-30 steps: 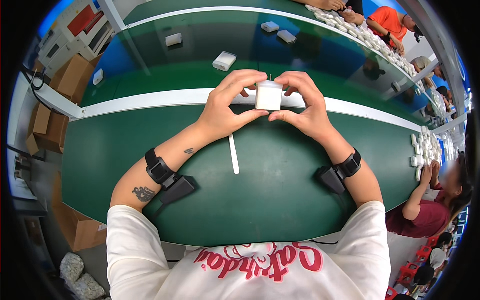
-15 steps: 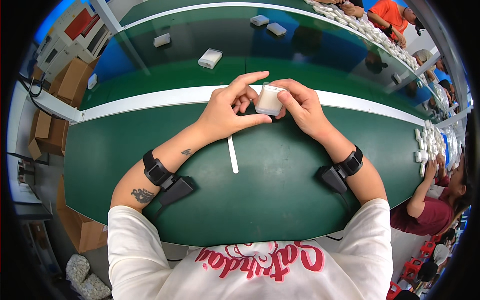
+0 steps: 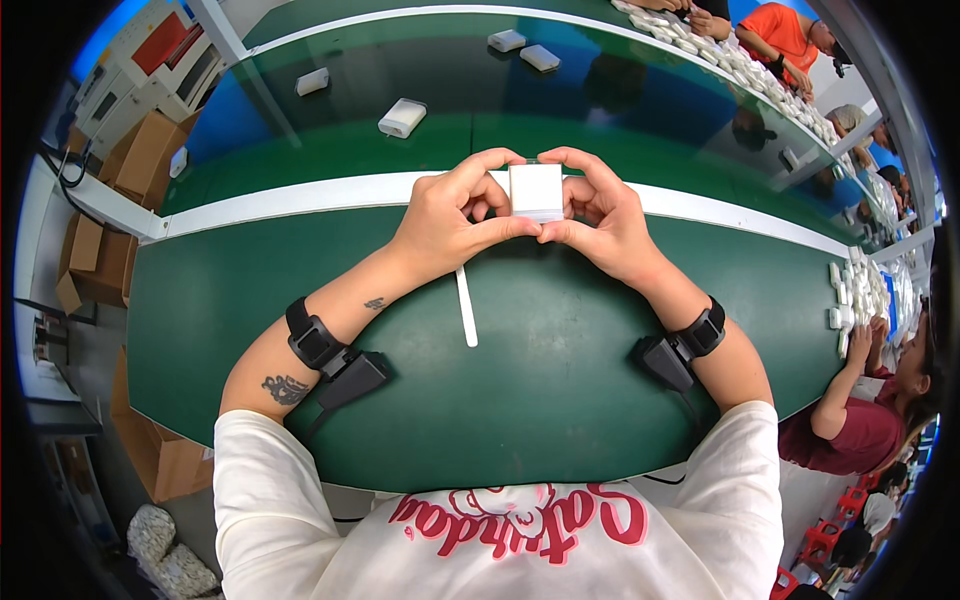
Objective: Manually assemble and inspect small white electronic components at a factory workstation.
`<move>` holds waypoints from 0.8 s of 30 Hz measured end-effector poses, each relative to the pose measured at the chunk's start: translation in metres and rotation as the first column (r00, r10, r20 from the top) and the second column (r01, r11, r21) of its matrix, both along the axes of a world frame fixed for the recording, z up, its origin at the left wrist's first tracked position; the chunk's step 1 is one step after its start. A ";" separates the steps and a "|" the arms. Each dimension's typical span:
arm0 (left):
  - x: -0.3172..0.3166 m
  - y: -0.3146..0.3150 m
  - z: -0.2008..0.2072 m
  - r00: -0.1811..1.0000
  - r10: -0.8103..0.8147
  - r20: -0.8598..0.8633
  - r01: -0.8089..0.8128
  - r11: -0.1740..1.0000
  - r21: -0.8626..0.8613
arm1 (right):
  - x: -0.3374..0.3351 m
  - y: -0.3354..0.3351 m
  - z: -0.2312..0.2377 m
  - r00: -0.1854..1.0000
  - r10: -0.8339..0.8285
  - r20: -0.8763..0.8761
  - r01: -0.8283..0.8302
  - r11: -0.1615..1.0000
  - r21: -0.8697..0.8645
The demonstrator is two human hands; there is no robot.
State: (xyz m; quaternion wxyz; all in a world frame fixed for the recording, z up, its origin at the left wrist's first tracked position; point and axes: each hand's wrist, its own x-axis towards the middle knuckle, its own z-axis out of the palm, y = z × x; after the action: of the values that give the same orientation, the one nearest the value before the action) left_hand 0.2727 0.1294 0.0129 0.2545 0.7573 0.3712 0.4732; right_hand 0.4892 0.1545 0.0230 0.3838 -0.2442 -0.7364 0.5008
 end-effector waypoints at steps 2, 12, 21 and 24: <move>0.000 0.000 0.001 1.000 0.001 -0.007 -0.001 1.000 0.018 | 0.001 0.000 0.002 1.000 0.000 -0.018 -0.001 1.000 -0.021; 0.007 0.006 -0.008 0.954 0.133 0.269 -0.096 0.984 -0.147 | 0.027 0.123 0.004 0.540 -0.753 0.375 0.236 0.563 0.792; 0.004 0.008 -0.005 0.889 0.164 0.427 -0.064 0.969 -0.239 | -0.084 0.275 0.002 0.476 -0.586 0.656 0.026 0.755 0.655; 0.011 0.012 -0.003 0.902 0.134 0.409 -0.033 0.969 -0.245 | -0.102 0.298 -0.014 0.453 -0.598 0.661 0.038 0.754 0.656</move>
State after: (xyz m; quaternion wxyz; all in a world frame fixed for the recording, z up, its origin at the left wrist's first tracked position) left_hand 0.2839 0.1417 0.0097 0.3951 0.5850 0.3923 0.5897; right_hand 0.3875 0.4523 0.0093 0.1213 -0.4733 -0.8725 -0.0059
